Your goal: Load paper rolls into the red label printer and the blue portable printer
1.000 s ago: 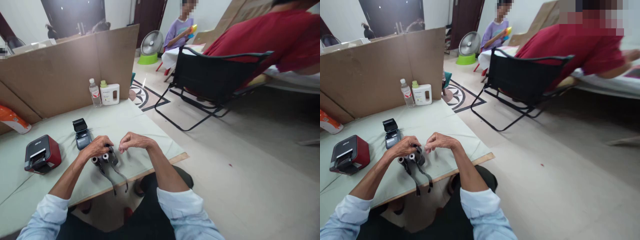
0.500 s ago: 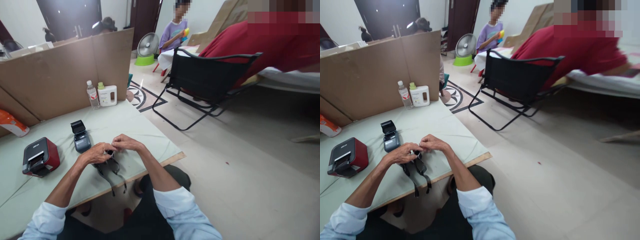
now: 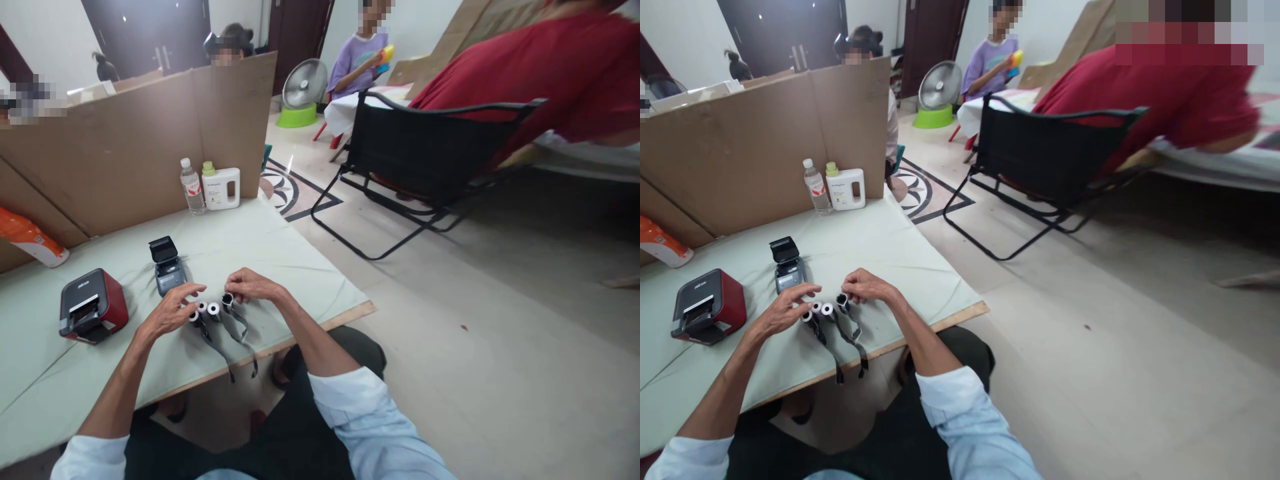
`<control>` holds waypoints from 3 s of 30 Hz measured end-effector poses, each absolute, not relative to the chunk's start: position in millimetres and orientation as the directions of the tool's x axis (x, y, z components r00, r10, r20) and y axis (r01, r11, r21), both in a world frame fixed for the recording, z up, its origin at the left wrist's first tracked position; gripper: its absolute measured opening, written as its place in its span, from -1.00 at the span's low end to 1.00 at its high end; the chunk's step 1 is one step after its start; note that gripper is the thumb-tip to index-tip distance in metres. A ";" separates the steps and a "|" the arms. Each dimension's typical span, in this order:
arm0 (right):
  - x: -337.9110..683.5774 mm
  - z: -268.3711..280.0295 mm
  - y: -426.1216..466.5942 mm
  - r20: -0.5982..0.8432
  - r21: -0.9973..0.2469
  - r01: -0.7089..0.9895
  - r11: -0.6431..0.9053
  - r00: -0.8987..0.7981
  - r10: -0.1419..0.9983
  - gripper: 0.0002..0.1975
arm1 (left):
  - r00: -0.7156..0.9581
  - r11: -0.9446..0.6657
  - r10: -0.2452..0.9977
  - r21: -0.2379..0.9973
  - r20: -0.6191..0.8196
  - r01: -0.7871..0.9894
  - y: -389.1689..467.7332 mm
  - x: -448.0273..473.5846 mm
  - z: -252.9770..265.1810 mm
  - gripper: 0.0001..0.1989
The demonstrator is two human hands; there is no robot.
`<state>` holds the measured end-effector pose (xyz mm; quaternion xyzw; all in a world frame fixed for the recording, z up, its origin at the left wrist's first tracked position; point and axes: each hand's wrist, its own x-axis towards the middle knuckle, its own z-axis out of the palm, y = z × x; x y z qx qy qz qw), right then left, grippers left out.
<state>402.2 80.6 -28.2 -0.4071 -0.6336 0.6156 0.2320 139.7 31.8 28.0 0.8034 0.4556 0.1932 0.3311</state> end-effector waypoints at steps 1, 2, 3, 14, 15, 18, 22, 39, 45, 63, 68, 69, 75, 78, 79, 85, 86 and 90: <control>401.7 -27.8 80.1 -0.204 -0.968 0.235 -0.083 -0.555 0.806 -0.80 | 0.485 -0.347 0.875 0.712 0.010 0.611 27.3 133.1 25.4 -0.59; 401.1 -27.7 79.7 -0.199 -0.968 0.237 -0.077 -0.548 0.812 -0.81 | 0.460 -0.326 0.888 0.718 0.009 0.615 22.7 127.0 22.7 -0.58; 400.5 -28.0 79.4 -0.191 -0.969 0.236 -0.070 -0.540 0.820 -0.81 | 0.438 -0.305 0.899 0.725 0.006 0.617 18.2 121.8 19.8 -0.56; 388.3 -49.2 78.2 -0.019 -0.956 0.268 0.120 -0.465 0.885 -0.72 | 0.387 -0.169 0.919 0.815 -0.073 0.554 -4.1 101.7 4.6 -0.46; 387.3 -49.8 77.8 -0.002 -0.953 0.270 0.139 -0.463 0.887 -0.71 | 0.380 -0.159 0.922 0.820 -0.076 0.550 -5.5 100.8 1.9 -0.46; 385.6 -49.2 76.9 0.010 -0.948 0.277 0.155 -0.462 0.887 -0.71 | 0.361 -0.162 0.931 0.819 -0.058 0.550 -9.3 102.4 -7.2 -0.44; 386.2 -48.3 76.9 0.007 -0.951 0.271 0.148 -0.460 0.888 -0.70 | 0.332 -0.210 0.943 0.771 -0.003 0.601 -10.7 115.8 -13.1 -0.46; 387.2 -45.2 77.1 0.027 -0.974 0.187 0.130 -0.474 0.880 -0.71 | 0.379 -0.274 0.925 0.704 0.009 0.655 -4.6 115.4 19.0 -0.51; 388.8 -32.2 73.3 0.049 -0.985 0.116 0.131 -0.536 0.843 -0.63 | 0.403 -0.254 0.912 0.674 -0.072 0.694 1.9 131.3 31.6 -0.52; 386.8 -22.2 68.6 0.060 -0.984 0.073 0.164 -0.730 0.681 -0.68 | 0.557 -0.466 0.830 0.541 -0.006 0.700 15.8 155.9 36.1 -0.49; 386.6 -22.7 69.6 0.065 -0.984 0.064 0.166 -0.739 0.670 -0.68 | 0.565 -0.464 0.825 0.548 -0.019 0.696 17.9 154.2 35.5 -0.67; 386.4 -22.9 69.8 0.064 -0.985 0.062 0.162 -0.741 0.668 -0.68 | 0.559 -0.459 0.829 0.553 -0.015 0.696 18.3 152.5 35.3 -0.70; 385.3 -21.9 69.3 0.084 -0.985 0.046 0.166 -0.710 0.700 -0.68 | 0.413 -0.342 0.909 0.682 0.065 0.647 23.5 138.2 37.3 -0.78; 383.8 -20.4 68.7 0.104 -0.992 -0.015 0.129 -0.681 0.725 -0.69 | 0.336 -0.246 0.940 0.798 0.058 0.550 28.3 133.0 36.5 -0.78; 382.8 -20.3 68.5 0.112 -0.993 -0.045 0.110 -0.671 0.733 -0.67 | 0.315 -0.213 0.948 0.836 0.051 0.505 30.2 132.2 35.3 -0.77; 372.4 -22.3 66.2 0.132 -0.987 -0.149 0.053 -0.596 0.792 -0.44 | 0.178 -0.068 0.984 0.975 0.029 0.212 40.6 137.4 23.7 -0.55; 370.4 -22.7 65.5 0.148 -0.986 -0.153 0.073 -0.574 0.805 -0.45 | 0.178 -0.057 0.984 0.981 0.023 0.188 41.6 139.4 22.0 -0.53; 363.9 -25.9 64.2 0.329 -0.944 -0.181 0.276 -0.480 0.813 -0.71 | 0.207 -0.081 0.977 0.982 0.045 0.169 43.7 146.9 18.3 -0.55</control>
